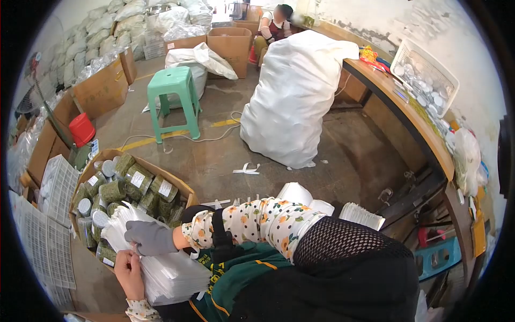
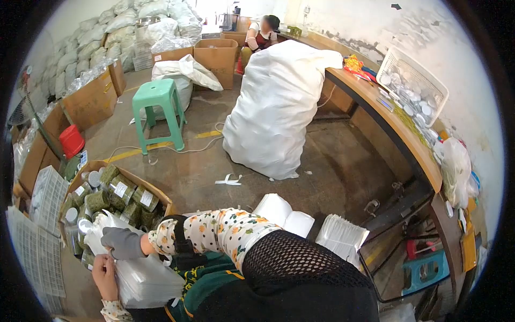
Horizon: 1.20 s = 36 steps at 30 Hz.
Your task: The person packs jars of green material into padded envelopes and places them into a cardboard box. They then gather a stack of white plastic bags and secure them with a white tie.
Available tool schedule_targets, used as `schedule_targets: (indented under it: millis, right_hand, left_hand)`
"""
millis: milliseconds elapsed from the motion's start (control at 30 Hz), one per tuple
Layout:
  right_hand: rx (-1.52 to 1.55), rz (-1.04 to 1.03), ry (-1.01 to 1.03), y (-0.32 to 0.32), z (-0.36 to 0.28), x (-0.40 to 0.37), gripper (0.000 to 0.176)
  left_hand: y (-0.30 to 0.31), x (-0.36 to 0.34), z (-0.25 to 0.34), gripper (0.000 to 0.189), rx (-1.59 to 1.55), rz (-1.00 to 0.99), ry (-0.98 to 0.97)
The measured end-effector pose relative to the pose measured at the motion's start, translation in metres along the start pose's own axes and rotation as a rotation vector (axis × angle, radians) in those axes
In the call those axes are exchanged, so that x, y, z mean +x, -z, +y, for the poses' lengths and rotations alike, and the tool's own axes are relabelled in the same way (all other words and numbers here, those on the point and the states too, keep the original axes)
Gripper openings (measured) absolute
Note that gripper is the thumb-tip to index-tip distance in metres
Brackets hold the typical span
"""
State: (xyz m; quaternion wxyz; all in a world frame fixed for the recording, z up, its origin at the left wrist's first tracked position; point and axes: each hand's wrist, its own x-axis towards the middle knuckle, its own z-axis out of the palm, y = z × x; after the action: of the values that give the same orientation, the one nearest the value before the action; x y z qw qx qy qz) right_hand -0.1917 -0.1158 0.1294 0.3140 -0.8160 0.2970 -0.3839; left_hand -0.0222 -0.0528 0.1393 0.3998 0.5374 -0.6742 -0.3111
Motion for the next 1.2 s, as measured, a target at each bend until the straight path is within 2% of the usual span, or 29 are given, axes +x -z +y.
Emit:
schedule_targets:
  millis: [33,133,267,400,500,533,633,733,833,933,1033,1067,1200]
  right_hand:
    - [0.001,0.040,0.032,-0.004,0.004,0.000,0.014]
    - [0.032,0.169,0.117,-0.008,0.006,-0.004,0.014]
    - [0.094,0.276,0.155,-0.013,0.008,-0.006,0.012]
    - [0.246,0.277,-0.059,-0.014,0.013,-0.003,0.015]
    - [0.218,0.191,-0.006,-0.007,0.007,-0.003,0.016]
    - [0.105,0.248,0.099,-0.015,0.011,-0.003,0.017]
    - [-0.375,0.114,0.366,-0.002,-0.015,0.001,0.017]
    - [-0.636,0.044,0.612,0.006,-0.034,0.007,0.018]
    - [-0.506,0.063,0.580,0.003,-0.026,0.011,0.016]
    - [-0.008,0.184,0.332,0.001,-0.016,0.009,0.011]
    - [0.251,0.230,0.095,-0.006,-0.005,0.006,0.010]
    - [0.437,0.156,-0.060,0.003,-0.013,0.004,0.008]
    - [0.565,0.307,-0.155,-0.002,-0.001,0.004,0.010]
  left_hand:
    - [-0.002,0.002,-0.001,0.014,0.040,0.033,0.046]
    - [-0.006,0.007,-0.004,0.015,0.109,0.082,0.015]
    - [-0.018,0.006,0.007,0.010,-0.063,0.237,0.016]
    - [-0.015,0.001,0.003,0.009,-0.025,0.159,0.022]
    - [-0.019,0.000,0.000,0.009,-0.084,0.141,-0.016]
    - [-0.015,-0.001,-0.016,0.012,-0.053,0.102,-0.031]
    - [-0.025,-0.002,-0.007,0.017,-0.206,0.156,-0.001]
    - [-0.034,-0.002,0.004,0.018,-0.163,0.205,-0.102]
    - [-0.038,0.002,0.020,0.015,-0.205,0.185,-0.098]
    - [-0.029,0.002,-0.001,0.013,-0.264,-0.054,-0.071]
    - [-0.036,0.002,0.006,0.014,-0.226,0.014,-0.104]
    - [-0.037,0.001,0.012,0.011,-0.215,0.038,-0.096]
    - [-0.039,-0.002,0.015,0.009,-0.262,0.063,-0.033]
